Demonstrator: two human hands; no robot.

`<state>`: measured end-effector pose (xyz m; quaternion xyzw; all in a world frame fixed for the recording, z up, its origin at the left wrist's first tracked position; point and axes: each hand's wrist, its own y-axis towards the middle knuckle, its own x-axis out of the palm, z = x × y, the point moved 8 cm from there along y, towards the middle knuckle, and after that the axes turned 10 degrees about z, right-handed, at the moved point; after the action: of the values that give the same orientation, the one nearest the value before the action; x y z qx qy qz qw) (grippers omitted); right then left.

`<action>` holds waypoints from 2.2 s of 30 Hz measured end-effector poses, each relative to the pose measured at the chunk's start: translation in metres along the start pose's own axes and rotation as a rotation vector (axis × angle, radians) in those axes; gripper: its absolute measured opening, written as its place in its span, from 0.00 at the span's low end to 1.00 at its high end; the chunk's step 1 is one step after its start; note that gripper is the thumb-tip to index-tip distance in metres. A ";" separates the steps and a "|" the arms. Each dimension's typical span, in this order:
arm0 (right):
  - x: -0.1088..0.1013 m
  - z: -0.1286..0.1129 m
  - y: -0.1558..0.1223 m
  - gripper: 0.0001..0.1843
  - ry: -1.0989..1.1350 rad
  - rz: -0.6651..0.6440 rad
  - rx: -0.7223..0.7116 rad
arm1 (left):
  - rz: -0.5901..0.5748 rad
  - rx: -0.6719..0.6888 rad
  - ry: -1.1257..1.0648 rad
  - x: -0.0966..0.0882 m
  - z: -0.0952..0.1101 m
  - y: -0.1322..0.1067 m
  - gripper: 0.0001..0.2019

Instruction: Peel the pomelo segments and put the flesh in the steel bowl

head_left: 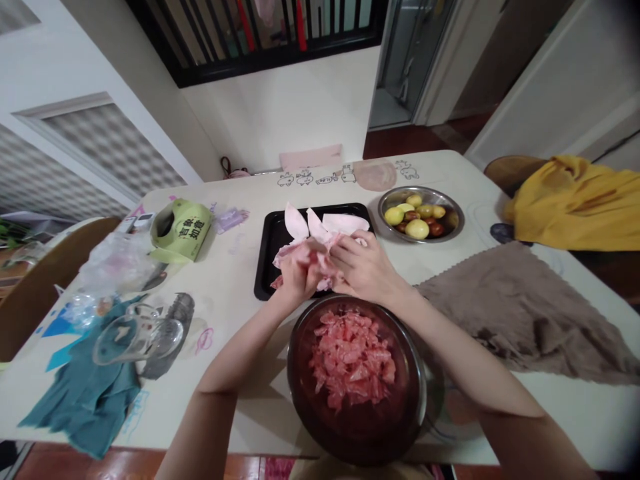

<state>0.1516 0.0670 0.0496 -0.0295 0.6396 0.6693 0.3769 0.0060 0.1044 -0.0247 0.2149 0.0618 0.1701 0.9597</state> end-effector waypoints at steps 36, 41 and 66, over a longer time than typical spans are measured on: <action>0.019 0.049 -0.038 0.10 0.246 0.259 0.617 | -0.060 0.412 0.244 0.018 0.028 0.004 0.11; 0.005 0.030 -0.028 0.14 0.072 0.262 0.377 | -0.019 0.445 0.275 0.017 0.033 -0.003 0.15; 0.020 0.071 -0.035 0.05 0.328 0.077 0.740 | -0.058 -0.079 -0.175 0.031 0.001 0.004 0.12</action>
<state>0.1875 0.1347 0.0232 0.0258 0.8895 0.3942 0.2295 0.0336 0.1184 -0.0234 0.1889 -0.0231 0.1249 0.9737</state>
